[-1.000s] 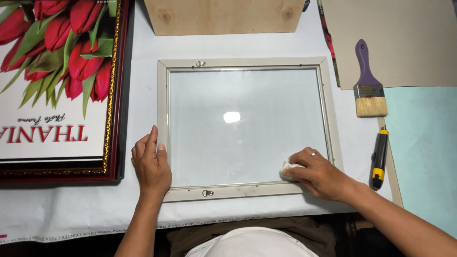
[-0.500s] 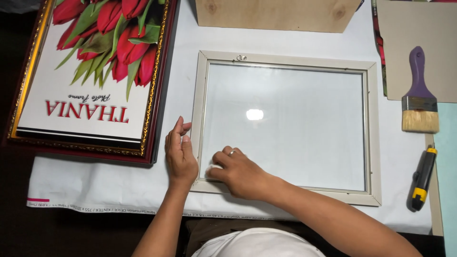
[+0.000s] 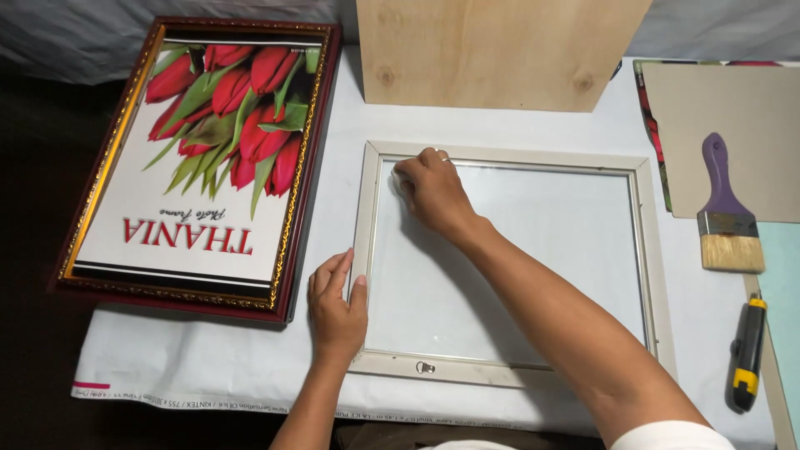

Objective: Cleaning the glass and frame of a picture frame using a brush and a rag.

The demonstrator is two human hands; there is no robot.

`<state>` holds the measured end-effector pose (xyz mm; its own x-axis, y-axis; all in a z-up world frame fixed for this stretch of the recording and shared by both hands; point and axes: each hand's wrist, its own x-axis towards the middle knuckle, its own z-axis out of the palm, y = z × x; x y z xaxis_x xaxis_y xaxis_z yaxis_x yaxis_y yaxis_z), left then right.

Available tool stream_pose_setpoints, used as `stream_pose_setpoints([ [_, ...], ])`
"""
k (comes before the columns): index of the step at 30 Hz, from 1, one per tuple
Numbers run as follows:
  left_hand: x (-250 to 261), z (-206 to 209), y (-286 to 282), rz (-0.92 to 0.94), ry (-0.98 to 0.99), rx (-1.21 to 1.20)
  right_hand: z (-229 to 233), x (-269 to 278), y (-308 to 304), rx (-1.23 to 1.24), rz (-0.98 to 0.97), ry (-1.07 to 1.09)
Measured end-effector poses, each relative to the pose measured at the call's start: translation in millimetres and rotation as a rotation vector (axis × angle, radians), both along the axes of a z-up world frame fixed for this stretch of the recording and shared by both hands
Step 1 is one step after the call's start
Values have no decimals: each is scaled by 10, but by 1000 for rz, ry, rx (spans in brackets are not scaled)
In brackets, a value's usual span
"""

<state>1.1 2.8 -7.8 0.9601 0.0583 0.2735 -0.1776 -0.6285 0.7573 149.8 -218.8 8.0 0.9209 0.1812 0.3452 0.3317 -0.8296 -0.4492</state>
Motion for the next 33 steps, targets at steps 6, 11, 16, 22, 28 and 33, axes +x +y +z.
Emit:
stream_pose_setpoints([
  [6, 7, -32, -1, -1, 10, -29, 23, 277, 243, -145, -24, -14],
  [11, 37, -55, 14, 7, 0, -25, 9, -195, 296, -166, 110, -27],
  [16, 17, -39, 14, 19, -26, -38, 11, -988, 402, -127, 217, 10],
  [22, 10, -19, -2, 44, -23, -85, 123, -1834, 488, -81, 400, -45],
  [28, -4, 42, -22, 29, 15, 24, 321, -2092, 116, 427, 553, 356],
  [33, 8, 84, -42, 1, 49, 124, 393, -1803, -1219, 538, -401, 134],
])
